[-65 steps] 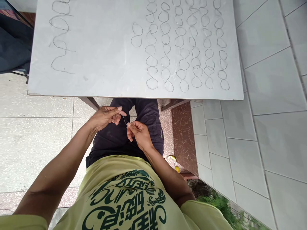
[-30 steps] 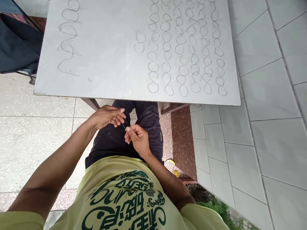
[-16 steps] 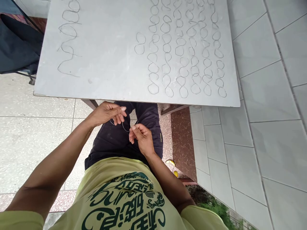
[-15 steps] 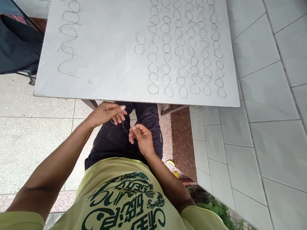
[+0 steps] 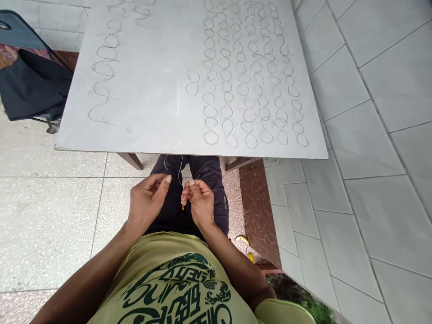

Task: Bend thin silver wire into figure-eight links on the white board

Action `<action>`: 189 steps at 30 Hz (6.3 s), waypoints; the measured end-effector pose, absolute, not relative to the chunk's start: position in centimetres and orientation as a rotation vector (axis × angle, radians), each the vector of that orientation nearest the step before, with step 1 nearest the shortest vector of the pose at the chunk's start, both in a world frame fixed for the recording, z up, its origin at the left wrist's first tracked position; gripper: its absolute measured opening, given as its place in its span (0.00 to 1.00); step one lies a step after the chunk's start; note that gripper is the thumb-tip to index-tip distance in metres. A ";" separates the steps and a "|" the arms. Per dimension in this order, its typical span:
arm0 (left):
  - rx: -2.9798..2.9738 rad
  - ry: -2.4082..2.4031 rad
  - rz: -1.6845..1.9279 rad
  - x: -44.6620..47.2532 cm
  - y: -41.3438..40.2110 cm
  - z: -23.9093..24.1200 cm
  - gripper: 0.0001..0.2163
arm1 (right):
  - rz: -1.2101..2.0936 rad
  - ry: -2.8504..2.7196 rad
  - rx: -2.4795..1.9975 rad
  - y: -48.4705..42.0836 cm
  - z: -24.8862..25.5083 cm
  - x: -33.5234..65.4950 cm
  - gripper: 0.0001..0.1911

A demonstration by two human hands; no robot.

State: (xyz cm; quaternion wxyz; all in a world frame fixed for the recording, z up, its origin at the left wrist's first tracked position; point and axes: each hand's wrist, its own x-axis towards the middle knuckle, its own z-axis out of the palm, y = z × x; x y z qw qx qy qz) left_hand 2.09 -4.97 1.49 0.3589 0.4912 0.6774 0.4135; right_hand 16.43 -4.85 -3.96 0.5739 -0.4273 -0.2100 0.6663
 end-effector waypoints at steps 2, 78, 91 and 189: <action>1.278 1.726 1.050 2.6 -4.8 1.1 0.12 | 1.550 -0.497 -0.992 -4.8 -3.8 16.0 0.14; 2.091 2.262 0.846 -8.3 38.8 6.8 0.14 | 1.767 -0.429 -1.166 -3.4 -12.5 17.7 0.29; 2.404 1.521 0.012 2.5 32.3 10.3 0.18 | 1.783 -0.513 -1.144 -3.7 -12.9 17.5 0.29; 0.678 1.063 0.773 -0.1 -1.1 3.5 0.12 | 1.953 -0.704 -0.750 -2.6 -2.9 18.3 0.18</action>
